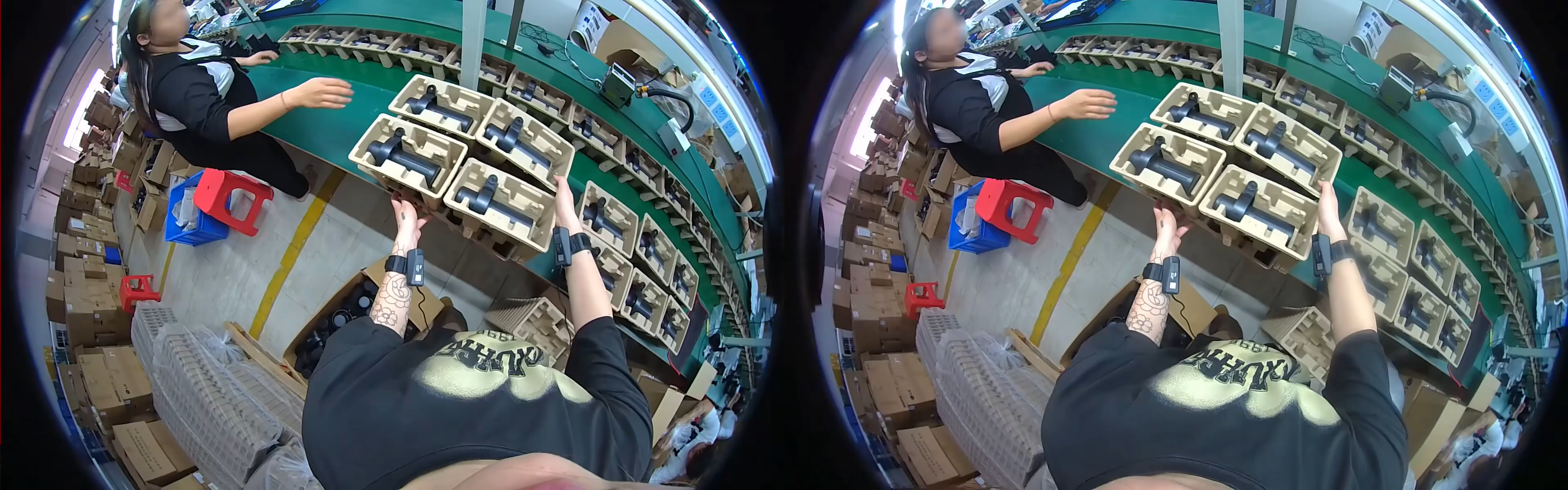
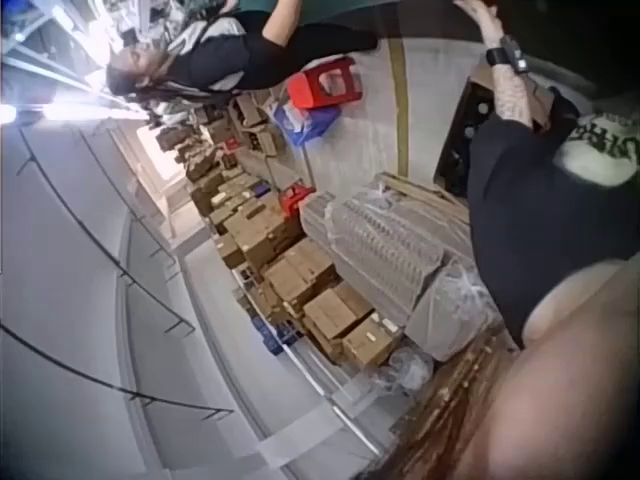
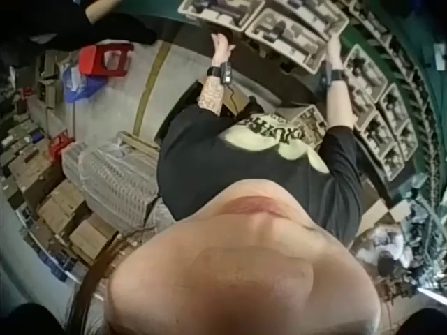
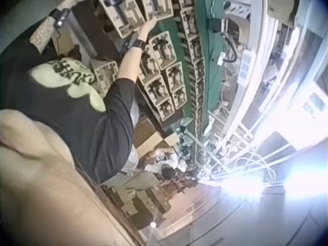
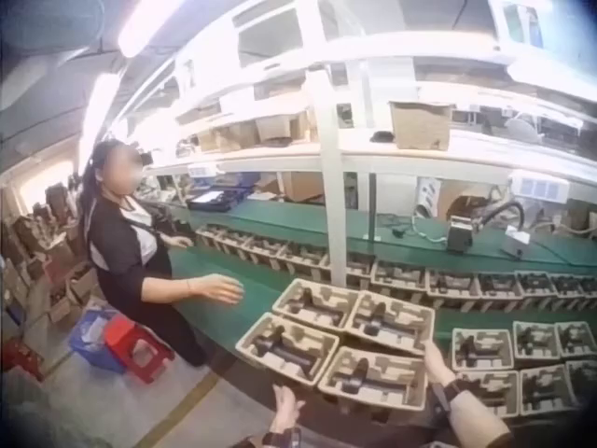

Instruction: The person places cardboard trays onto the assembly line, retrieves black plastic components from a box, and fits them into the trays. They also stack empty cardboard trays together and move them aside while continuing to fill the trays on the line.

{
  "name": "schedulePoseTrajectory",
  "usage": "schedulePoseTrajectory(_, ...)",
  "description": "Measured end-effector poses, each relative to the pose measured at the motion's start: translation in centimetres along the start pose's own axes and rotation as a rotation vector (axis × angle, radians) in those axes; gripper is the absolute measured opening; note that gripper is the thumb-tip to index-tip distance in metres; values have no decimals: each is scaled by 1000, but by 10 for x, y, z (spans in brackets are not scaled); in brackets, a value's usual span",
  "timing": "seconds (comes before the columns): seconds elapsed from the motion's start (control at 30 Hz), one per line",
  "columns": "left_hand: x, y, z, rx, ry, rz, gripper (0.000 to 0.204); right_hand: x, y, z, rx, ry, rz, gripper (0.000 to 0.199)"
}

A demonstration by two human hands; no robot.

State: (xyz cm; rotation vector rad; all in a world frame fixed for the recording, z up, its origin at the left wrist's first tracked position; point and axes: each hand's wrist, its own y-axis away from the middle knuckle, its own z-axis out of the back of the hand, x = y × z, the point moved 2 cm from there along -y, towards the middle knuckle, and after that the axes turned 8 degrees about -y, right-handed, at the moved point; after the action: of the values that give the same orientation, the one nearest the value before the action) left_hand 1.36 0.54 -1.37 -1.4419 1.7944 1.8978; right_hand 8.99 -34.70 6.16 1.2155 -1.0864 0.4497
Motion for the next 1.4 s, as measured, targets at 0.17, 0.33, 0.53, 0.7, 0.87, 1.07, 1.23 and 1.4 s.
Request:
schedulePoseTrajectory(0.17,26,11,-2,35,-8,9,55,-18,-7,31,-7,90,73,44)
schedulePoseTrajectory(0.33,-2,-11,-9,58,-28,-53,52,-14,-33,12,7,-4,103,35)
schedulePoseTrajectory(0.53,18,0,-5,24,-69,-49,50,-4,2,8,87,41,-2,40)
schedulePoseTrajectory(0.7,25,-9,2,21,-54,-30,52,2,9,-3,101,-28,23,32)
schedulePoseTrajectory(0.87,26,-10,-10,22,-48,-63,52,-3,-5,7,151,-41,58,42)
schedulePoseTrajectory(1.07,25,-12,-9,3,-17,-126,52,-7,10,-2,203,-64,-1,59)
schedulePoseTrajectory(1.23,32,-21,-20,-58,-34,-99,52,0,21,-10,246,-30,41,58)
schedulePoseTrajectory(1.4,45,-31,-20,-89,-59,-232,55,-18,5,0,296,-402,-116,56)
